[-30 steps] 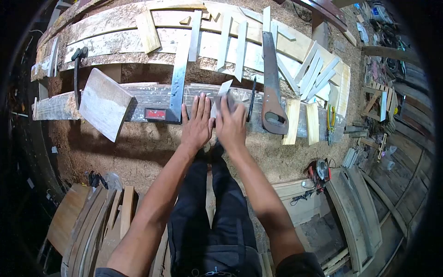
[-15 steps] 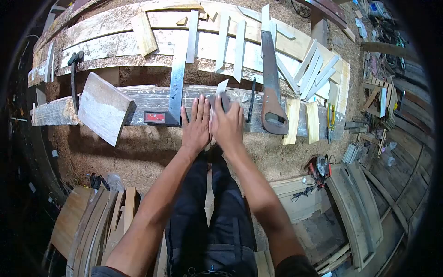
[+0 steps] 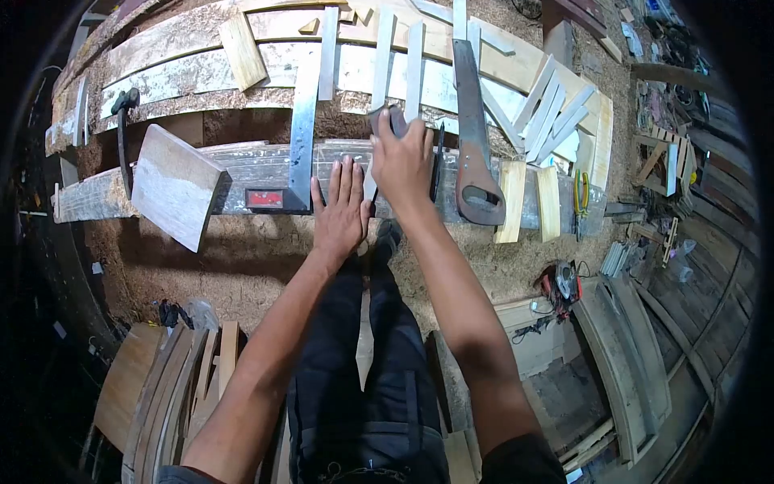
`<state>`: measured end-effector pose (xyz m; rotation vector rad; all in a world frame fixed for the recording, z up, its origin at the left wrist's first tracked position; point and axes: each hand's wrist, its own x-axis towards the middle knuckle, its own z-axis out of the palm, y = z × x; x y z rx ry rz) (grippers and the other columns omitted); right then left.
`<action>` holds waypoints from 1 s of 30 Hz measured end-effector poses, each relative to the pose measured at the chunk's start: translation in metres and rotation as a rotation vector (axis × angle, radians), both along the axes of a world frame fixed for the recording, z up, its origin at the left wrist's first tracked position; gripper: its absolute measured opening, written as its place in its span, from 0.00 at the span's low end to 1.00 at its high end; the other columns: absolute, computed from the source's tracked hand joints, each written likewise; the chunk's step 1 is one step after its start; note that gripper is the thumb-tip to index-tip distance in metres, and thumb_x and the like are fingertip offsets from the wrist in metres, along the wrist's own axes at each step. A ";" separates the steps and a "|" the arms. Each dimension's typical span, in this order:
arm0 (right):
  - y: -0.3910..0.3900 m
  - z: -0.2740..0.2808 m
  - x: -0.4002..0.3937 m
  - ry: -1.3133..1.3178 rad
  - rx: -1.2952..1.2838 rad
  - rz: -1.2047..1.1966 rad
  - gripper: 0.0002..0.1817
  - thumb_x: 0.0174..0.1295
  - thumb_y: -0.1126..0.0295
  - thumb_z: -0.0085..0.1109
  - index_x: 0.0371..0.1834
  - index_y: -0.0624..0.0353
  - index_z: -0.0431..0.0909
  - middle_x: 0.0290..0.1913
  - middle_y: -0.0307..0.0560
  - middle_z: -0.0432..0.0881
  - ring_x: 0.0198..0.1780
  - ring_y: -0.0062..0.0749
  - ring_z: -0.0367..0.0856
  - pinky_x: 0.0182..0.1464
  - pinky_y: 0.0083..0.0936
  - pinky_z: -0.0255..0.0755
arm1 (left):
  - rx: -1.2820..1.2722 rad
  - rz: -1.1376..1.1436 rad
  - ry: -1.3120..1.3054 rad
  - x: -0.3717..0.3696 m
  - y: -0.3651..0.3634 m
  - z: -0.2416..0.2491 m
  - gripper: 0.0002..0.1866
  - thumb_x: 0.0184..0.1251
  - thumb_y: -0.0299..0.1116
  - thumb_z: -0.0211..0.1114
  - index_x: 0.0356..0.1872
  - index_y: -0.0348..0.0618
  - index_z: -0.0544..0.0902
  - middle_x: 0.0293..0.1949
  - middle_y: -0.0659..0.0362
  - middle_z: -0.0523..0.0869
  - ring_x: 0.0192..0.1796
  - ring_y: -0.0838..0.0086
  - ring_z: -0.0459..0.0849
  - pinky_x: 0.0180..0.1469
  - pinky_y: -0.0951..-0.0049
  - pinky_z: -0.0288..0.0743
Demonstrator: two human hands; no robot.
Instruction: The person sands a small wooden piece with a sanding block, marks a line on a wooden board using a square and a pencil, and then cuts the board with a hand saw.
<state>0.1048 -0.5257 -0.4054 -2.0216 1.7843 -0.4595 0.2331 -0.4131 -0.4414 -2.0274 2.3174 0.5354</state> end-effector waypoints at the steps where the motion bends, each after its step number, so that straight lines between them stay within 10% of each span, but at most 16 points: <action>1: 0.000 0.003 0.005 0.049 -0.046 -0.012 0.24 0.71 0.67 0.59 0.69 0.59 0.80 0.48 0.68 0.73 0.51 0.63 0.72 0.56 0.52 0.70 | -0.013 0.002 0.000 0.000 -0.002 -0.001 0.36 0.83 0.48 0.46 0.85 0.44 0.56 0.88 0.56 0.50 0.89 0.64 0.45 0.85 0.37 0.33; 30: 0.048 -0.002 -0.005 -0.021 0.041 0.047 0.27 0.66 0.69 0.68 0.71 0.55 0.80 0.52 0.68 0.74 0.55 0.60 0.74 0.60 0.47 0.72 | -0.007 0.028 0.015 -0.002 -0.004 0.001 0.35 0.83 0.47 0.45 0.85 0.44 0.56 0.88 0.56 0.50 0.89 0.65 0.46 0.85 0.37 0.32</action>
